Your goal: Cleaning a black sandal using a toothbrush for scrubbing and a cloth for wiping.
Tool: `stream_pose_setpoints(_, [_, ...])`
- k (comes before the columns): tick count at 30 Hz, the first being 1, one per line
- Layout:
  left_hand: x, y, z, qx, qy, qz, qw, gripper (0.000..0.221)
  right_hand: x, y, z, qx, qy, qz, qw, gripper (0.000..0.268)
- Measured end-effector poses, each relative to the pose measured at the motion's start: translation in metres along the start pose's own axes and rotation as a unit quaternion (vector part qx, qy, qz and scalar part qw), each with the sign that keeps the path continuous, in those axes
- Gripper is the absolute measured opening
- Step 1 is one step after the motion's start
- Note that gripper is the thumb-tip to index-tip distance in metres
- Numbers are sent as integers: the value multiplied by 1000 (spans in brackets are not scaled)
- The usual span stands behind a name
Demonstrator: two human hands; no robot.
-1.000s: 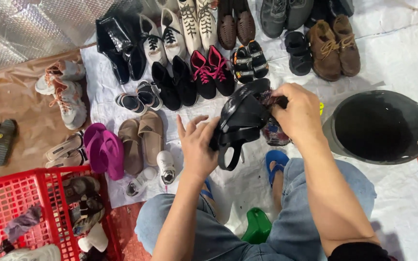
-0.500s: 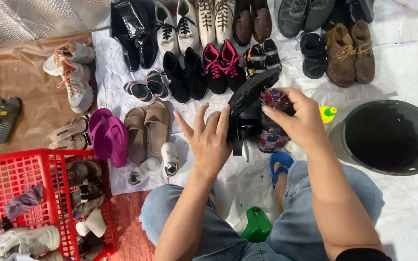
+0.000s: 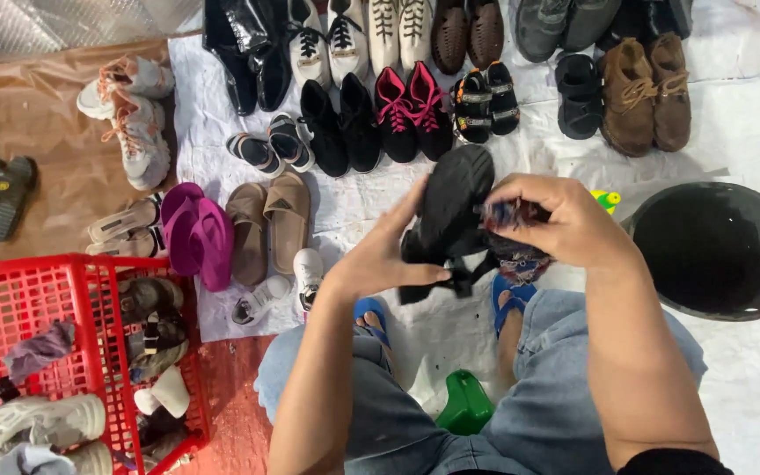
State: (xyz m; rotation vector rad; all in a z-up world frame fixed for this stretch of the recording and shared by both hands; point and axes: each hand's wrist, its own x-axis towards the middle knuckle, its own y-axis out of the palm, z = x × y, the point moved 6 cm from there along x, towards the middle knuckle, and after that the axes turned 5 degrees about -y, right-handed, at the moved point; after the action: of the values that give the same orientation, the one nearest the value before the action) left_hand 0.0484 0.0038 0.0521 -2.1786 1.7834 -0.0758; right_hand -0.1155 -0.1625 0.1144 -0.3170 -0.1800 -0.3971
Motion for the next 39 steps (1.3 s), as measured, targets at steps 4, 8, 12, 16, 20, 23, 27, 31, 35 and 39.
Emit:
stream_pose_setpoints(4, [3,7,-18,-103,26,-104,989,119,2,7,-10,12,8,-132,991,27])
stream_pose_setpoints(8, [9,13,1,10,-34,-200,979,122,3,24,17,-229,-142,-276,922,35])
stream_pose_setpoints(12, [13,17,18,70,-31,-268,960,129,-4,52,6,-324,-224,-229,890,25])
stream_pose_setpoints(16, [12,-9,5,96,18,-319,943,133,-4,69,1,-279,-210,-136,927,30])
stream_pose_setpoints(20, [2,-23,26,-70,-12,-347,935,122,-8,8,-33,-240,-79,-200,947,21])
stream_pose_setpoints(23, [6,-18,39,-250,-28,-316,915,117,-19,-17,-92,-318,66,-186,927,25])
stream_pose_setpoints(27, [2,-13,41,-410,-46,-319,853,111,-43,-34,-164,-411,180,-162,879,33])
stream_pose_setpoints(31, [-3,-32,78,-486,-44,-369,791,83,-74,-33,-247,-407,247,-153,866,35])
stream_pose_setpoints(35, [2,-21,82,-602,-51,-302,738,70,-120,-38,-371,-384,353,-121,845,50])
stream_pose_setpoints(39, [16,-4,76,-554,-23,-242,796,63,-91,2,-320,-374,243,-86,891,69])
